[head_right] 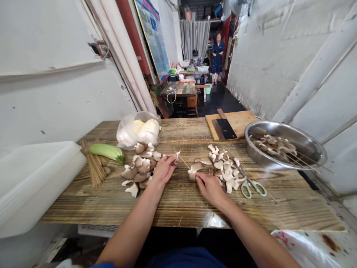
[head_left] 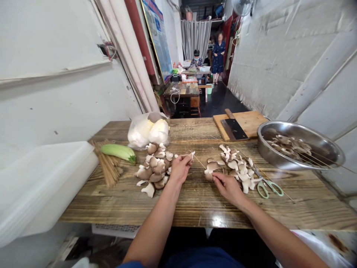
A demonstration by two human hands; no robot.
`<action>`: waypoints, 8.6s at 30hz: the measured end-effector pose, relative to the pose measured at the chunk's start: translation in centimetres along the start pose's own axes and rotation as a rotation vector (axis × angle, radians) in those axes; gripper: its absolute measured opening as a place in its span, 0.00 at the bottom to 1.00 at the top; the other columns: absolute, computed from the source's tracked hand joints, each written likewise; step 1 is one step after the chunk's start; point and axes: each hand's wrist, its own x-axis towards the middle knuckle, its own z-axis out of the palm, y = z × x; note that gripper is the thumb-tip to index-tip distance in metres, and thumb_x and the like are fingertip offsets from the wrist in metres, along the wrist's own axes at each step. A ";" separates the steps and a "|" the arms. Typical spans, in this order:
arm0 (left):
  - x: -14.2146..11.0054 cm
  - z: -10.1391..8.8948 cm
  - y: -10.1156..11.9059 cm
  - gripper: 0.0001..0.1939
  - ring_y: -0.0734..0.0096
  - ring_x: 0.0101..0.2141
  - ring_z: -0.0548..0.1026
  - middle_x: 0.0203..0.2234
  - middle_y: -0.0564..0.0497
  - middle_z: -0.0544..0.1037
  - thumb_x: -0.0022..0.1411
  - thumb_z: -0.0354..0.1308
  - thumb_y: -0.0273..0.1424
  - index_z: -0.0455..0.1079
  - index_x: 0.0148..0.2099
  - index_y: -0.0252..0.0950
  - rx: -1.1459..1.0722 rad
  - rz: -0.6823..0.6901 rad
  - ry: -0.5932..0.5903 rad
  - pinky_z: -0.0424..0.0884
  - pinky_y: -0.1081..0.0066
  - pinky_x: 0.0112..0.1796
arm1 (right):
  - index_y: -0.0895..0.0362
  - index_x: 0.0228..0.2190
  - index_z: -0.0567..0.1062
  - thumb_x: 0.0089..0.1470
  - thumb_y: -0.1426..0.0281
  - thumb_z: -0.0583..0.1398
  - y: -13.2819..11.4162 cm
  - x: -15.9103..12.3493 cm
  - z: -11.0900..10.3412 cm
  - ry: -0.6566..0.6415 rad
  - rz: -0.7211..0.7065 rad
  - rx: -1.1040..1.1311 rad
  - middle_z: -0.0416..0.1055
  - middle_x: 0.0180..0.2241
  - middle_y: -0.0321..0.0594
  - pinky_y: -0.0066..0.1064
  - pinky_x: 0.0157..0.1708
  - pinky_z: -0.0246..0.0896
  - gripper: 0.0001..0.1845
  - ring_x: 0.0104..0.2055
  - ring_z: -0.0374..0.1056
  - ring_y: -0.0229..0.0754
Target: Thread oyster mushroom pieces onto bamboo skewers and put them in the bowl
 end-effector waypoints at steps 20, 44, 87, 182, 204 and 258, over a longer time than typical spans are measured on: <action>-1.2 0.8 -1.1 0.10 0.71 0.32 0.72 0.30 0.48 0.77 0.52 0.58 0.35 0.73 0.36 0.35 0.665 0.348 0.025 0.65 0.70 0.37 | 0.60 0.38 0.73 0.55 0.64 0.52 1.2 0.7 -1.7 0.465 0.231 0.105 0.70 0.21 0.36 0.27 0.25 0.60 0.16 0.23 0.65 0.37; 2.1 -0.2 -1.7 0.09 0.70 0.24 0.73 0.21 0.49 0.76 0.47 0.60 0.36 0.71 0.29 0.34 0.816 0.247 0.019 0.65 0.72 0.29 | 0.58 0.37 0.75 0.55 0.69 0.51 0.4 0.5 -0.8 0.291 0.103 0.058 0.76 0.29 0.40 0.29 0.30 0.64 0.14 0.29 0.71 0.41; 2.4 -0.7 -0.5 0.18 0.74 0.25 0.73 0.24 0.50 0.76 0.36 0.68 0.33 0.72 0.32 0.30 0.232 0.209 0.242 0.70 0.69 0.34 | 0.56 0.40 0.75 0.56 0.71 0.50 0.5 0.0 0.0 -0.056 0.051 -0.018 0.76 0.31 0.41 0.31 0.33 0.63 0.15 0.31 0.72 0.43; -0.4 1.0 -1.0 0.14 0.68 0.32 0.73 0.29 0.47 0.79 0.46 0.64 0.38 0.77 0.33 0.33 0.454 0.043 -0.245 0.66 0.67 0.40 | 0.56 0.38 0.75 0.56 0.71 0.52 0.5 0.2 0.2 0.147 0.033 0.024 0.77 0.32 0.40 0.29 0.32 0.65 0.13 0.31 0.73 0.41; -1.3 2.1 -0.8 0.13 0.77 0.25 0.70 0.21 0.52 0.75 0.36 0.70 0.30 0.73 0.26 0.31 0.083 -0.342 -0.177 0.64 0.75 0.29 | 0.57 0.38 0.75 0.56 0.72 0.51 0.1 0.3 0.4 0.151 0.019 0.029 0.77 0.35 0.43 0.32 0.36 0.67 0.14 0.35 0.73 0.43; -0.6 2.8 -1.9 0.04 0.79 0.26 0.73 0.27 0.46 0.75 0.59 0.52 0.20 0.69 0.36 0.27 -0.349 -0.674 -0.136 0.71 0.79 0.27 | 0.60 0.41 0.75 0.56 0.66 0.53 2.4 0.7 -3.4 0.753 0.175 -0.147 0.76 0.34 0.45 0.33 0.35 0.67 0.16 0.34 0.72 0.44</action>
